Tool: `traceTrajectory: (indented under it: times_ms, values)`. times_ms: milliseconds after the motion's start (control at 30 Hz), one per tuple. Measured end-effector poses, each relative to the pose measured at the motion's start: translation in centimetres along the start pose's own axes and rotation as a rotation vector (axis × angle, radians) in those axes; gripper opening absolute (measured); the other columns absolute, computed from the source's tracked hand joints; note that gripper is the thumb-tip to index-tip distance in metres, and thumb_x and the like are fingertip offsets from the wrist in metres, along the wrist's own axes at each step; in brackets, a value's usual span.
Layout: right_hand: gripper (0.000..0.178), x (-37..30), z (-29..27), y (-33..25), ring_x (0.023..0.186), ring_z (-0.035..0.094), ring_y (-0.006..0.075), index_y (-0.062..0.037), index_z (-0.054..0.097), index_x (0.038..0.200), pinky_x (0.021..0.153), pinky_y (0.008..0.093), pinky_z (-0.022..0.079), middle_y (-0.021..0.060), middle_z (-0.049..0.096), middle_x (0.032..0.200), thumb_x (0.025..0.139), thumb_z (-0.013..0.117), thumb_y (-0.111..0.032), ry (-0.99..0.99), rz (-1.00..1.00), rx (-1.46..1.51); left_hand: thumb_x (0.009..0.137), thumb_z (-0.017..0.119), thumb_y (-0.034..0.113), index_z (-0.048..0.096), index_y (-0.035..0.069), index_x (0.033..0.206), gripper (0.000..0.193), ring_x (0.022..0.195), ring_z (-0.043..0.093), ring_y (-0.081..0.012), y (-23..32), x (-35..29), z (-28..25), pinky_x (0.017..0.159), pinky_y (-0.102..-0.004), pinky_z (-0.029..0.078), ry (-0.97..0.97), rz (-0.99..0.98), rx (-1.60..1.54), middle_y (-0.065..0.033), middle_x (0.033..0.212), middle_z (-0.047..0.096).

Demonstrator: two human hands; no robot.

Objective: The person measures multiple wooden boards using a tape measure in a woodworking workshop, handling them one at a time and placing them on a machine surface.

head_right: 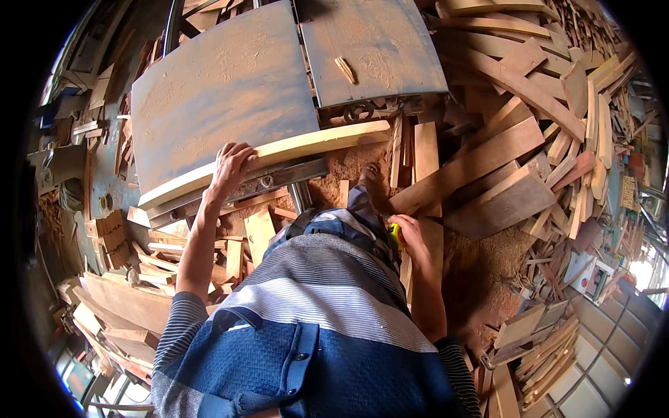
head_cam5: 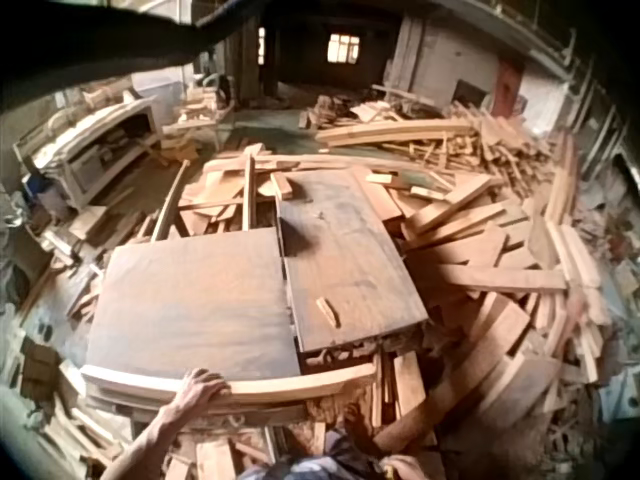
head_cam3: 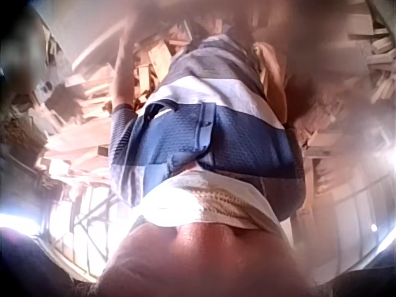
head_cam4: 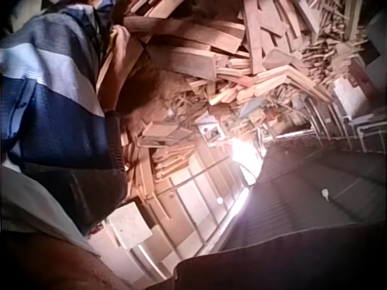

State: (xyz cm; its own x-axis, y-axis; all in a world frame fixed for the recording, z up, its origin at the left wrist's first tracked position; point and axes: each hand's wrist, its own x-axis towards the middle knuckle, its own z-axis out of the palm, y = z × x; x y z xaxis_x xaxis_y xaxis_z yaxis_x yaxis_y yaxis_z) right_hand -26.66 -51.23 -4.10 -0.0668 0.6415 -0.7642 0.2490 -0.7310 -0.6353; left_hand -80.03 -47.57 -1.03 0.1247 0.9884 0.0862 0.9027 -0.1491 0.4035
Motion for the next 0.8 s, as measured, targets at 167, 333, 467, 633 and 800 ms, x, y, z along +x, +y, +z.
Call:
traceTrajectory:
  times_ms: [167,333,467,633,800]
  values:
    - [0.027,0.2,-0.6,2.7,0.082,0.063,0.0142,-0.0010,0.074,0.098,0.076,0.0281,0.048,0.0025,0.070,0.091,0.087,0.069,-0.025,0.088,0.068,0.010,0.094,0.065,0.027,0.071,0.004,0.108,0.027,0.108,0.060,-0.0347,-1.3,0.3,0.5,0.094,-0.0464,0.046,0.027,-0.256,0.004,-0.0141,0.115,0.067]
    - [0.028,-1.7,0.1,2.4,0.080,0.062,0.0141,0.0007,0.071,0.102,0.072,0.0299,0.050,0.0040,0.068,0.090,0.090,0.066,-0.025,0.073,0.195,0.151,0.079,0.080,0.034,0.069,0.005,0.115,0.047,0.108,0.061,-0.0353,-2.5,-1.5,-0.2,0.096,-0.0473,0.045,0.144,-0.137,0.058,-0.0147,0.110,0.070]
    - [0.027,-3.7,1.0,2.3,0.081,0.063,0.0131,0.0005,0.071,0.101,0.072,0.0290,0.050,0.0036,0.069,0.093,0.092,0.065,-0.024,-0.068,-0.074,0.259,0.073,0.085,0.032,0.068,0.004,0.115,0.053,0.107,0.061,-0.0354,-4.4,-2.8,-1.1,0.096,-0.0458,0.047,0.017,-0.207,0.038,-0.0153,0.108,0.070]
    - [0.027,-5.0,1.9,0.4,0.082,0.063,0.0105,0.0006,0.072,0.101,0.073,0.0275,0.050,0.0036,0.069,0.094,0.094,0.063,-0.024,0.004,-0.240,0.068,0.076,0.083,0.031,0.069,0.004,0.112,0.047,0.098,0.064,-0.0360,-2.6,-0.8,-4.2,0.088,-0.0445,0.050,-0.145,-0.369,-0.258,-0.0169,0.102,0.071]
    - [0.029,-5.5,2.6,-1.6,0.081,0.063,0.0099,0.0012,0.072,0.100,0.071,0.0269,0.050,0.0038,0.069,0.091,0.093,0.064,-0.025,0.019,-0.381,-0.063,0.086,0.074,0.038,0.072,0.006,0.111,0.041,0.099,0.064,-0.0362,-4.1,-1.4,-3.3,0.090,-0.0458,0.049,-0.203,-0.256,-0.212,-0.0158,0.101,0.070]
